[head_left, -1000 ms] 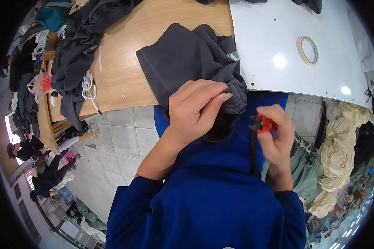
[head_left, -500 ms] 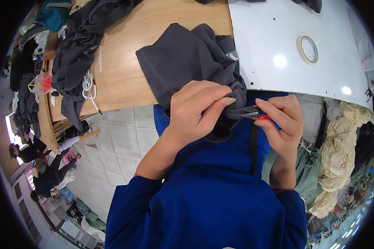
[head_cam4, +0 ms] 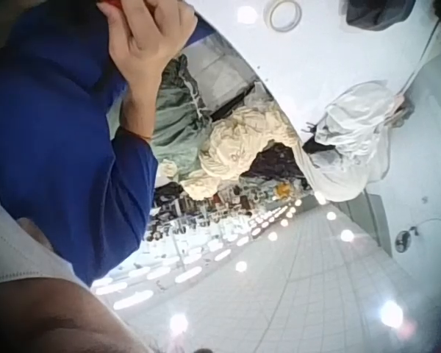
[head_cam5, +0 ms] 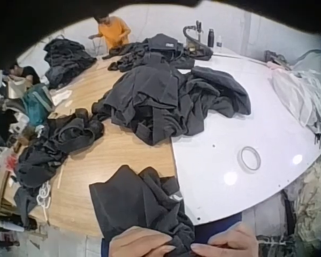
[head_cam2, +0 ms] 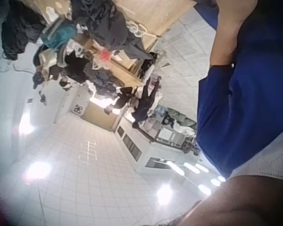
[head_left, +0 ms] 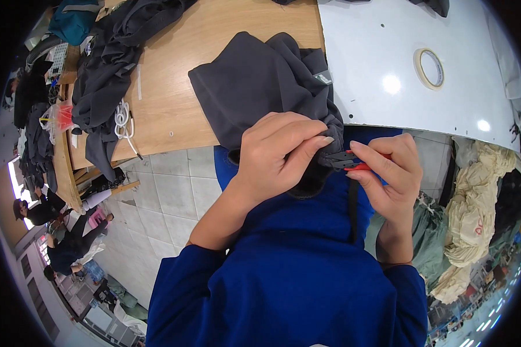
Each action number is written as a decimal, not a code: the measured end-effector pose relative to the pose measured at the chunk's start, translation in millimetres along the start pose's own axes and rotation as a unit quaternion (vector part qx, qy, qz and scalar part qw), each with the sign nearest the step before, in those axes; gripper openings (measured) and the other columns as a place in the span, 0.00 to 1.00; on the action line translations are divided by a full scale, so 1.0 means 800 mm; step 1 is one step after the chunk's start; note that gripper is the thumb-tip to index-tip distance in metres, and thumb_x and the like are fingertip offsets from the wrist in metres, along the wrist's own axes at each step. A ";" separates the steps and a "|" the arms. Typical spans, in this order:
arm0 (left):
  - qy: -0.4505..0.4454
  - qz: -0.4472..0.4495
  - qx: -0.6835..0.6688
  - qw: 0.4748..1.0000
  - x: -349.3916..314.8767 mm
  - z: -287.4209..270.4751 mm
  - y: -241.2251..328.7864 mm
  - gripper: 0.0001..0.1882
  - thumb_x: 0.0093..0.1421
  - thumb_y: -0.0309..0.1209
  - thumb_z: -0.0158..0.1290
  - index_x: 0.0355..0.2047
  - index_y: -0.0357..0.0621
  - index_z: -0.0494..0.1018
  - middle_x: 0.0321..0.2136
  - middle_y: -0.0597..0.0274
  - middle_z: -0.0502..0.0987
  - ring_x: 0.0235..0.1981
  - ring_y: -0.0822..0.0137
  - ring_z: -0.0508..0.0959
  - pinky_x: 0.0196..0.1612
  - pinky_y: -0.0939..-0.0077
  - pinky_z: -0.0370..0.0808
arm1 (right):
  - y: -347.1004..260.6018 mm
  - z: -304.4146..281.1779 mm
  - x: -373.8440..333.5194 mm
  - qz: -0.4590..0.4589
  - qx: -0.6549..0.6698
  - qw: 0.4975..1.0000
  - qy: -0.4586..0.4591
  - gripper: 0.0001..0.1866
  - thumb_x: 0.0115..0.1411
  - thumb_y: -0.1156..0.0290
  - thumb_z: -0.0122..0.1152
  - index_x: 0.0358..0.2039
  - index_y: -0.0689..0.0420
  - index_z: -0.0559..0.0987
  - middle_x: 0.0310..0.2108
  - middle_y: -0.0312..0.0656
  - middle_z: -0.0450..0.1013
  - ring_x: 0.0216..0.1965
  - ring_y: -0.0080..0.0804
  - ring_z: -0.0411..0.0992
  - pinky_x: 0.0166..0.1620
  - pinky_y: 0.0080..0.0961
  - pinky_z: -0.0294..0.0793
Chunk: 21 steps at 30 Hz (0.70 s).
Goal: Trimming loose threads from the waistband of a pair of grey trousers using small snips.
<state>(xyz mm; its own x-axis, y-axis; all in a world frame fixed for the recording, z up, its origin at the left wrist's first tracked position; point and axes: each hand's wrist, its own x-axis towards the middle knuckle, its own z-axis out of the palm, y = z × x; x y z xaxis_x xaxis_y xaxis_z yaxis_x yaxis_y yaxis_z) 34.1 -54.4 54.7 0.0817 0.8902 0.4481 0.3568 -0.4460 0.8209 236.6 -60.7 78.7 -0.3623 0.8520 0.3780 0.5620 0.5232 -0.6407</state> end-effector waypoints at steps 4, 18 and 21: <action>-0.004 -0.019 -0.009 1.000 -0.002 -0.001 0.000 0.06 0.47 0.24 0.60 0.26 0.38 0.76 0.22 0.58 0.77 0.22 0.63 0.76 0.28 0.76 0.70 | -0.003 0.002 0.000 -0.006 -0.031 0.999 0.010 0.19 0.38 0.62 0.69 0.35 0.47 0.83 0.24 0.29 0.70 0.25 0.26 0.61 0.30 0.24 0.58; -0.017 -0.090 -0.052 0.994 -0.001 -0.004 0.002 0.04 0.50 0.21 0.58 0.27 0.35 0.76 0.22 0.56 0.77 0.21 0.65 0.75 0.25 0.80 0.70 | 0.002 0.008 -0.012 0.017 0.030 0.999 0.037 0.20 0.35 0.66 0.72 0.34 0.49 0.83 0.24 0.30 0.71 0.25 0.27 0.62 0.29 0.22 0.60; -0.029 -0.102 -0.049 0.993 0.000 -0.005 0.004 0.04 0.50 0.21 0.58 0.27 0.34 0.76 0.21 0.56 0.77 0.21 0.65 0.75 0.25 0.80 0.70 | 0.002 0.013 -0.016 0.061 0.103 0.992 0.036 0.24 0.34 0.66 0.73 0.37 0.52 0.82 0.25 0.32 0.72 0.25 0.29 0.64 0.28 0.23 0.61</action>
<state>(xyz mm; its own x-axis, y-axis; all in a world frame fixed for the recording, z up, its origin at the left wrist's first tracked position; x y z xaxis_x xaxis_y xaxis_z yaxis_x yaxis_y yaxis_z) 31.2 -56.0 58.8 0.0719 0.9655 0.2504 0.2793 -0.2605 0.9242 234.5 -70.7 65.8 -0.2433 0.9117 0.3310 0.4315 0.4074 -0.8049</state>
